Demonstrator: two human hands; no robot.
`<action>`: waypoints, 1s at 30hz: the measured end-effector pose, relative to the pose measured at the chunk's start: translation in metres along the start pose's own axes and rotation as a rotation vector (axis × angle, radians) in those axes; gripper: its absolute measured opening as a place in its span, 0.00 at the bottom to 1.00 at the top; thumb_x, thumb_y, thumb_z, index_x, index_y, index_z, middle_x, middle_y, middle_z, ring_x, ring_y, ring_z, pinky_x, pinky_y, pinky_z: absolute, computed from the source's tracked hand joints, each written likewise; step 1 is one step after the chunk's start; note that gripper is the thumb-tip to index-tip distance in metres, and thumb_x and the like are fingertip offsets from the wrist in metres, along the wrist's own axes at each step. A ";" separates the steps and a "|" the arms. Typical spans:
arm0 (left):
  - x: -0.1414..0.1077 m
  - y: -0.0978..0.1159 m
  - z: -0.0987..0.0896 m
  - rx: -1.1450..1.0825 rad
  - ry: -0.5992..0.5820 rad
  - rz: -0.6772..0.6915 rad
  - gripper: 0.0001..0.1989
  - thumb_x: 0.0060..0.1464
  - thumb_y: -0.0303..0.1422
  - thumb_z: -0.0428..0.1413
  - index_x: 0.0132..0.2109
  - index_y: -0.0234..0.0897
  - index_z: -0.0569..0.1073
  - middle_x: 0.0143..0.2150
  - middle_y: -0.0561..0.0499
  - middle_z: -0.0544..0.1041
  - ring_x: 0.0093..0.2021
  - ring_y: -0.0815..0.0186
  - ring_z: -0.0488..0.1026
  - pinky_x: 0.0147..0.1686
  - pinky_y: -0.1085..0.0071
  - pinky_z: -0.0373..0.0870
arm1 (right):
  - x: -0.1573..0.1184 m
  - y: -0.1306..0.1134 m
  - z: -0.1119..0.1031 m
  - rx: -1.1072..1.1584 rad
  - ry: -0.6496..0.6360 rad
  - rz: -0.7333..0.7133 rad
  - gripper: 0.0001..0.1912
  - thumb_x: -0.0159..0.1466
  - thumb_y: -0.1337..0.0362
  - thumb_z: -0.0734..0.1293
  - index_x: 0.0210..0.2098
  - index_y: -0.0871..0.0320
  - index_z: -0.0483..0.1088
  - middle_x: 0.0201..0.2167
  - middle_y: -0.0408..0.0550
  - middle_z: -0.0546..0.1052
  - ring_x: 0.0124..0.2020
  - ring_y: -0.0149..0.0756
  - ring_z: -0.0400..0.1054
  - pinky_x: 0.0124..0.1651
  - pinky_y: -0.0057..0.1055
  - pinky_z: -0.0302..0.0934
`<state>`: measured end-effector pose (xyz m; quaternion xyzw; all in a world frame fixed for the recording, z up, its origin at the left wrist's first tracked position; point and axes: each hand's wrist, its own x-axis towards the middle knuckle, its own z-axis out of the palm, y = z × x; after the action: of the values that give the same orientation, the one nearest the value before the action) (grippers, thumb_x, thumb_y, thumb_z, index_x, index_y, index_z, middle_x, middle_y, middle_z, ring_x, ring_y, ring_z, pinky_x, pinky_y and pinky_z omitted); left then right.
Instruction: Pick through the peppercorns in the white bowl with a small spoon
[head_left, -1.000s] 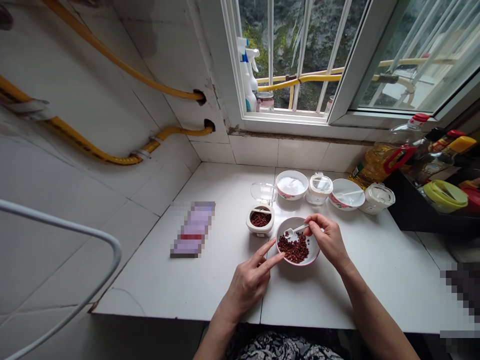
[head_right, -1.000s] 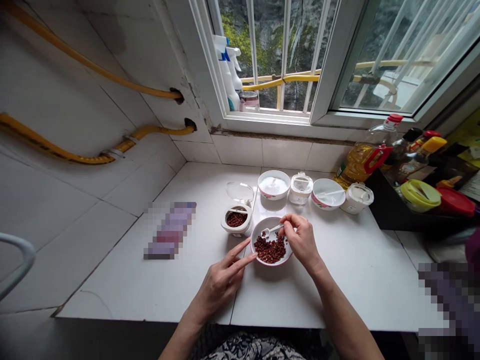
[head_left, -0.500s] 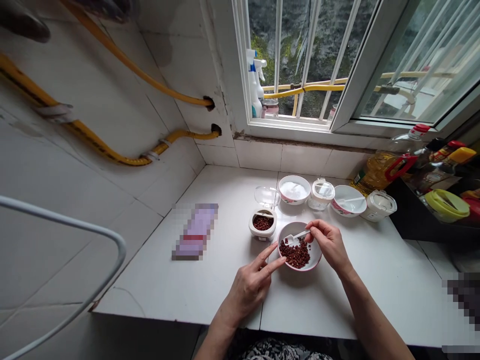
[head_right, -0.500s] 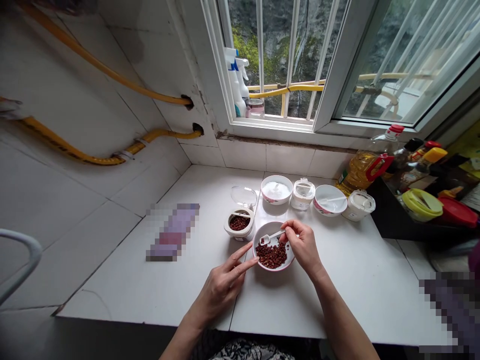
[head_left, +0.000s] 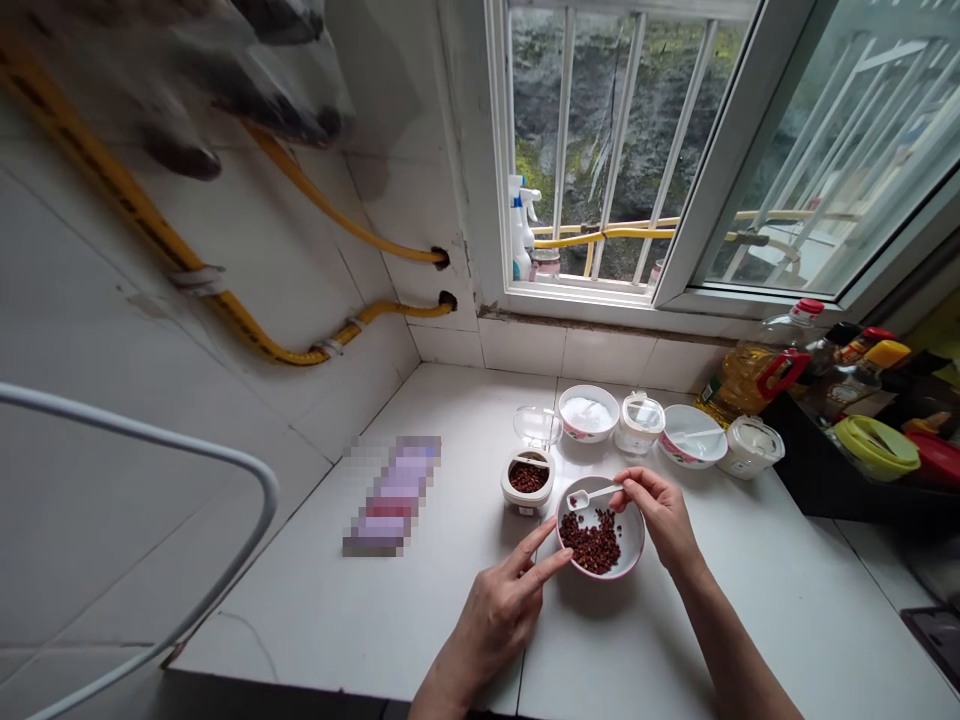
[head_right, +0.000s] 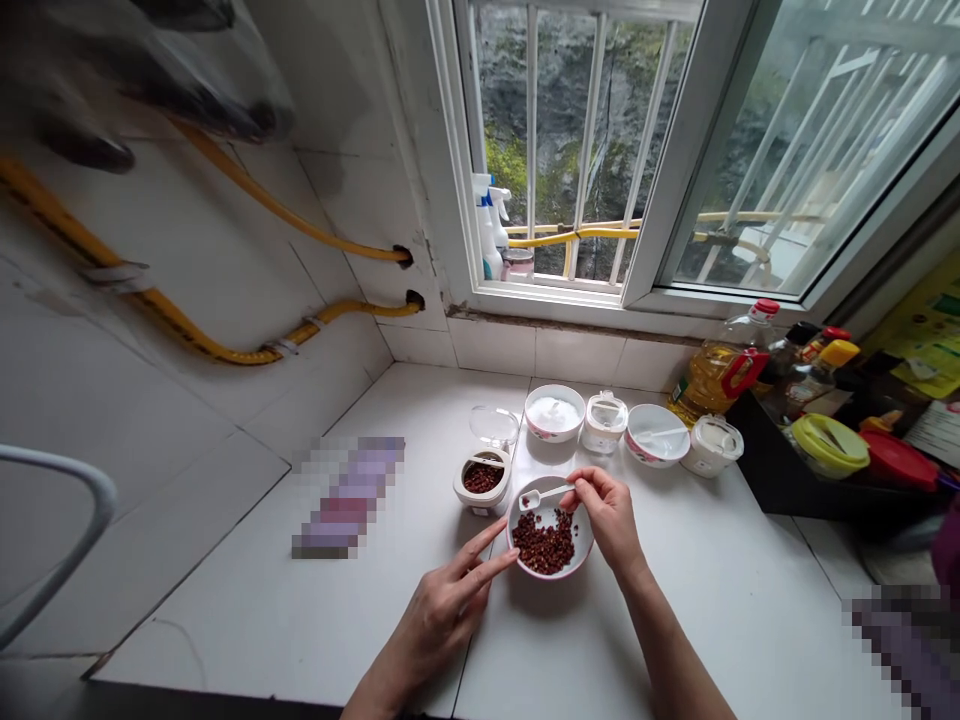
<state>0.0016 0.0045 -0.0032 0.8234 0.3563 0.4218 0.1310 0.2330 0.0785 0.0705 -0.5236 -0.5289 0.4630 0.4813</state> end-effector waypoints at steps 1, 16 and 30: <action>0.000 0.000 0.000 -0.002 -0.001 0.005 0.32 0.59 0.14 0.45 0.66 0.42 0.68 0.70 0.37 0.66 0.41 0.70 0.81 0.43 0.74 0.80 | 0.000 -0.001 0.001 0.022 0.013 -0.008 0.20 0.57 0.45 0.71 0.32 0.56 0.74 0.21 0.47 0.79 0.26 0.39 0.74 0.35 0.36 0.70; 0.001 -0.003 0.002 0.073 -0.015 0.007 0.35 0.58 0.15 0.46 0.68 0.45 0.66 0.71 0.41 0.66 0.53 0.63 0.80 0.47 0.71 0.80 | -0.008 -0.005 0.040 -0.430 -0.027 -0.682 0.11 0.70 0.65 0.59 0.40 0.52 0.75 0.33 0.47 0.85 0.34 0.42 0.79 0.61 0.52 0.62; 0.003 -0.003 0.003 0.068 0.011 0.027 0.33 0.59 0.15 0.47 0.68 0.44 0.66 0.70 0.41 0.66 0.54 0.64 0.80 0.49 0.70 0.80 | -0.002 0.011 0.008 -0.642 -0.004 -0.474 0.10 0.60 0.66 0.61 0.28 0.52 0.73 0.23 0.43 0.80 0.32 0.41 0.73 0.60 0.49 0.59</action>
<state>0.0034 0.0086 -0.0049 0.8298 0.3598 0.4158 0.0953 0.2265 0.0773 0.0586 -0.5099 -0.7538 0.1513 0.3859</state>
